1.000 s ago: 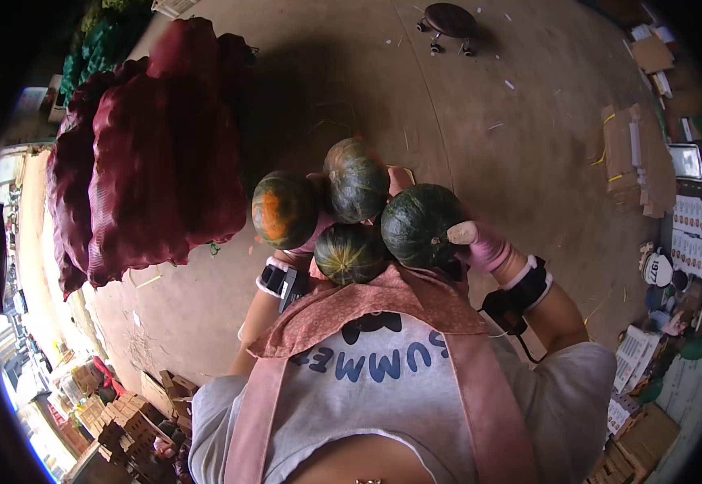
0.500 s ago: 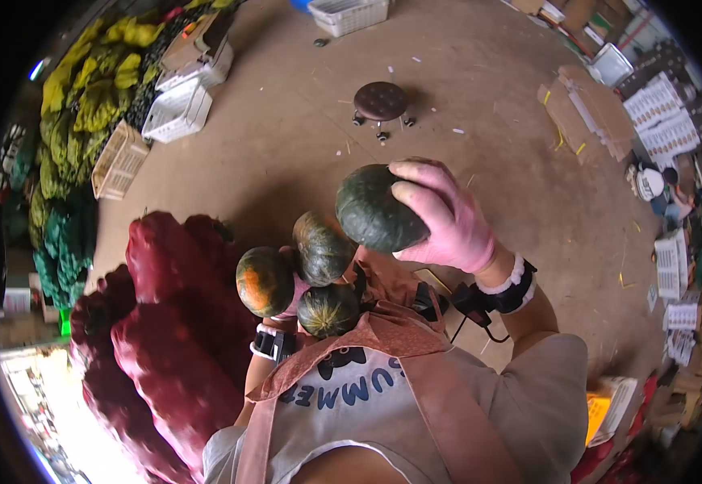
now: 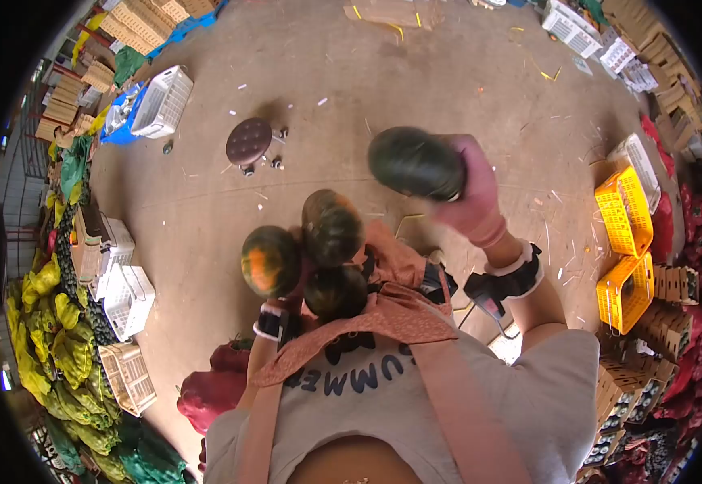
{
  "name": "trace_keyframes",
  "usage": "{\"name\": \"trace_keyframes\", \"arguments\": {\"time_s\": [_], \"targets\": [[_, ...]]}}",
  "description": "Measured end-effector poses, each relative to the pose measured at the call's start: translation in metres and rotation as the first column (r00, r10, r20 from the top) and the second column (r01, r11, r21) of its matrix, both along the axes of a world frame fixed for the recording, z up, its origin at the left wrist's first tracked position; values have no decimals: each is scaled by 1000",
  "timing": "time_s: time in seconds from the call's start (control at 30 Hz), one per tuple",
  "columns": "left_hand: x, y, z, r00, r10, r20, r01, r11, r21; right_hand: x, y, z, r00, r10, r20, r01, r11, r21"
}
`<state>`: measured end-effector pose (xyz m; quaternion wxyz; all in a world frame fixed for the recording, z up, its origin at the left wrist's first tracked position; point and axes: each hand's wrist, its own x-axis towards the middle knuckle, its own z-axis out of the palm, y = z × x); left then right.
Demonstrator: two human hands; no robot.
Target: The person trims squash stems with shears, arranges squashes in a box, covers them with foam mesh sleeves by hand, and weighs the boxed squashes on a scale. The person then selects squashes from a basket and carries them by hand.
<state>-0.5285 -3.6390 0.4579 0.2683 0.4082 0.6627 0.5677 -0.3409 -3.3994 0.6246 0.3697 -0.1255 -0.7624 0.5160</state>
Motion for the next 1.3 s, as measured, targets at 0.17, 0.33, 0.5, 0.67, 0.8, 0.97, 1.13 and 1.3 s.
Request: {"name": "trace_keyframes", "arguments": {"time_s": [0.17,0.33,0.5,0.67,0.8,0.97,1.13,1.3], "targets": [[9,29,-17,858,-147,492,35,973,229,32,6,-53,873,103,-476,-487,165,-858],[20,44,10,977,-177,117,168,982,83,1,4,-73,847,213,-487,-528,220,-821],[33,47,21,591,-203,781,-5,967,255,-30,2,-111,842,339,-420,-506,224,-833],[28,17,18,999,11,39,-7,995,-99,-52,-7,-145,764,439,-473,-558,81,-826],[26,-10,15,867,261,-425,-335,936,-108,-73,-34,-151,675,375,-635,-608,-205,-767],[20,-67,46,921,388,-25,-389,921,-30,-102,-92,-144,542,377,-751,-718,-258,-647],[23,-122,64,812,582,39,-582,813,-1,-120,-122,-129,515,424,-745,-496,-562,-662],[44,-161,50,335,403,852,-804,593,36,-154,-91,-157,407,763,-503,-89,-514,-853]]}}
